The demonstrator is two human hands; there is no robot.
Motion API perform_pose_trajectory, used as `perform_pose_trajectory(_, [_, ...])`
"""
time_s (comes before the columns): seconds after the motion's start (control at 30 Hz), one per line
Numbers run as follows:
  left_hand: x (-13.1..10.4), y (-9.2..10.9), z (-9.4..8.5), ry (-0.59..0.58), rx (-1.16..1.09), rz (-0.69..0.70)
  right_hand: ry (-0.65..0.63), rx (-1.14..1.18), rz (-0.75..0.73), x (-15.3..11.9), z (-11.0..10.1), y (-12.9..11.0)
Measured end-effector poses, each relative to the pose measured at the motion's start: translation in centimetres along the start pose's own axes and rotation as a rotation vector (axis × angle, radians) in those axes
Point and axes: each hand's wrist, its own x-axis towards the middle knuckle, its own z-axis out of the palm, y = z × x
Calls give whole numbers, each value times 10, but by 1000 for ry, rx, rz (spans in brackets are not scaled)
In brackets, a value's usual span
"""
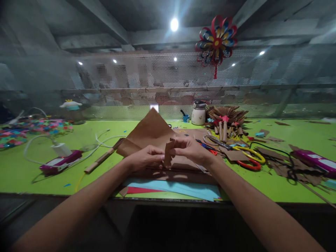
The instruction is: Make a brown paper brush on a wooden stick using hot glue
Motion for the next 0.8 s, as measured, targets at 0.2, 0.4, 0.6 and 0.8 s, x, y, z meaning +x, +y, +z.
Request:
perform_pose_trajectory(0.2, [8, -3, -14, 420, 202, 113, -14, -369, 189, 7, -3, 12])
perform_pose_trajectory(0.4, [12, -15, -6, 295, 642, 41, -154, -633, 198, 17, -3, 32])
perform_pose_trajectory(0.6, [9, -23, -11, 273, 859, 8, -168, -746, 200, 14, -7, 39])
perform_pose_trajectory(0.8, [11, -30, -16, 233, 1060, 55, -179, -844, 116, 8, -6, 39])
